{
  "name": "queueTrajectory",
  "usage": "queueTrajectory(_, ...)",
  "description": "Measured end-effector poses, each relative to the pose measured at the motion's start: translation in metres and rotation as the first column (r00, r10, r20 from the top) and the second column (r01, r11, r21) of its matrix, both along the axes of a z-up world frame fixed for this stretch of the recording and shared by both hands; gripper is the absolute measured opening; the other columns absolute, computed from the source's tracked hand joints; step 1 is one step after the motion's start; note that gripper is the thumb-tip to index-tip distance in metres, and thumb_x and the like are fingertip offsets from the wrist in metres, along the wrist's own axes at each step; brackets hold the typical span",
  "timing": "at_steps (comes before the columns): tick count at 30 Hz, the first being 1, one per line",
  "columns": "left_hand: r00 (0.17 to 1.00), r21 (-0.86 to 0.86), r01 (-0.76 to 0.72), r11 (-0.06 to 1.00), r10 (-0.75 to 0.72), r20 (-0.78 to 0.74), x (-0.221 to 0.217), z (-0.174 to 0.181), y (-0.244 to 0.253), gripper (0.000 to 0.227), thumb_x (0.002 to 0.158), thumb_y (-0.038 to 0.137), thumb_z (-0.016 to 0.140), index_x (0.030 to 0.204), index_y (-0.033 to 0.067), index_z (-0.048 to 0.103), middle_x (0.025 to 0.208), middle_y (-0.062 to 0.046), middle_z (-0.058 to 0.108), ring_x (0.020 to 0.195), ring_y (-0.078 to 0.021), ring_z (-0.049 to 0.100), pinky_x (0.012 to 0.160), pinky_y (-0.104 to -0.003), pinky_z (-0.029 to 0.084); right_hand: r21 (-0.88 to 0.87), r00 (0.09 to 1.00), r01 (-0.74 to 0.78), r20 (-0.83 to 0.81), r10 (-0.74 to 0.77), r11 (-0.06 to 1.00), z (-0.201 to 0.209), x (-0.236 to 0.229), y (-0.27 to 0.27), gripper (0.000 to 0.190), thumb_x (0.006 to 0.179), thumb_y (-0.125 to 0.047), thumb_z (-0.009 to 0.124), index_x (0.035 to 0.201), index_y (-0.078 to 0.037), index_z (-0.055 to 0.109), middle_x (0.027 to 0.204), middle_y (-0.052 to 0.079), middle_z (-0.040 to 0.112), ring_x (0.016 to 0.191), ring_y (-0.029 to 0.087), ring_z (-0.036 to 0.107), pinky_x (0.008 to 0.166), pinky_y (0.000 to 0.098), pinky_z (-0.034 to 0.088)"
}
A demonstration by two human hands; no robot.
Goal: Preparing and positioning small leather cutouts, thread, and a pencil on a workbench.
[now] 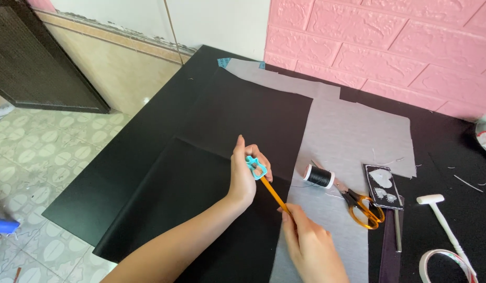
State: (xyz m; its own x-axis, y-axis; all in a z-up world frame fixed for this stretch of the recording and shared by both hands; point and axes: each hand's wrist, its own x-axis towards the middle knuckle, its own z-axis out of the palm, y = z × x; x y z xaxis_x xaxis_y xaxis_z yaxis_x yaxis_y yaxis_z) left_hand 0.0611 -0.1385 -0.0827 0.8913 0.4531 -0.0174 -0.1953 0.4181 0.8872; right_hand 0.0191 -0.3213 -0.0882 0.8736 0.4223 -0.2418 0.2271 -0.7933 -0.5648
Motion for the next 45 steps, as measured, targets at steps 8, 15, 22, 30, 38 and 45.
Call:
queueTrajectory(8,0.993,-0.291,-0.055,0.955,0.022,-0.114,0.002,-0.009,-0.002,0.064,0.106,0.042,0.030,0.054,0.0073,0.045,0.052,-0.015,0.055,0.045,-0.0241,0.048,0.057,-0.036,0.043,-0.308,0.831,0.032,0.536,0.146,0.951,-0.021,-0.004,-0.001,0.027,0.101,-0.042,0.050,0.123,-0.027,0.051,0.081,-0.007,0.064,0.050,0.032,0.068,0.042,0.0534,0.055)
queueTrajectory(15,0.999,-0.239,-0.052,0.970,0.047,-0.024,0.000,-0.017,-0.008,0.061,0.105,0.029,0.028,0.052,0.0066,0.046,0.048,-0.009,0.043,0.039,-0.0238,0.042,0.046,-0.035,0.036,-0.388,0.991,-0.113,0.023,0.133,0.915,-0.020,-0.007,0.008,0.024,0.109,-0.049,0.036,0.119,-0.028,0.040,0.071,0.002,0.060,0.059,0.033,0.062,0.060,0.0456,0.053)
queueTrajectory(22,1.000,-0.268,0.021,0.963,-0.015,0.026,-0.003,-0.014,-0.008,0.057,0.101,0.031,0.034,0.049,0.0084,0.040,0.045,-0.008,0.037,0.033,-0.0212,0.036,0.037,-0.032,0.028,0.095,0.941,0.076,-0.337,-0.040,0.993,-0.016,-0.004,0.006,0.020,0.107,-0.037,0.048,0.106,-0.023,0.062,0.075,-0.002,0.059,0.065,0.011,0.058,0.068,0.0247,0.048)
queueTrajectory(30,0.988,-0.319,0.119,0.940,-0.081,0.129,-0.005,-0.017,-0.008,0.057,0.101,0.033,0.038,0.051,0.0077,0.048,0.044,-0.007,0.043,0.032,-0.0191,0.039,0.034,-0.029,0.029,0.507,0.779,0.291,-0.618,0.107,0.811,-0.022,-0.004,0.003,0.032,0.111,-0.024,0.049,0.090,-0.004,0.062,0.049,0.003,0.043,0.040,0.012,0.038,0.042,0.0266,0.030)
queueTrajectory(38,0.962,-0.371,0.233,0.899,-0.156,0.225,-0.006,-0.018,-0.005,0.052,0.099,0.033,0.040,0.054,0.0092,0.048,0.047,-0.006,0.046,0.033,-0.0177,0.040,0.035,-0.027,0.030,0.381,0.030,0.730,-0.847,0.530,0.568,-0.018,0.010,-0.011,0.028,0.113,-0.035,0.044,0.100,-0.009,0.045,0.060,-0.003,0.020,0.035,0.005,0.014,0.032,0.0217,0.016)
queueTrajectory(45,0.996,-0.351,0.080,0.933,-0.064,0.057,-0.004,-0.011,-0.008,0.053,0.098,0.030,0.036,0.050,0.0090,0.043,0.044,-0.007,0.040,0.032,-0.0199,0.034,0.037,-0.031,0.024,0.459,0.497,0.448,-0.841,0.213,0.767,0.011,0.006,0.002,0.040,0.110,-0.038,0.045,0.101,-0.002,0.062,0.062,0.006,0.029,0.041,0.012,0.019,0.033,0.0259,0.017)
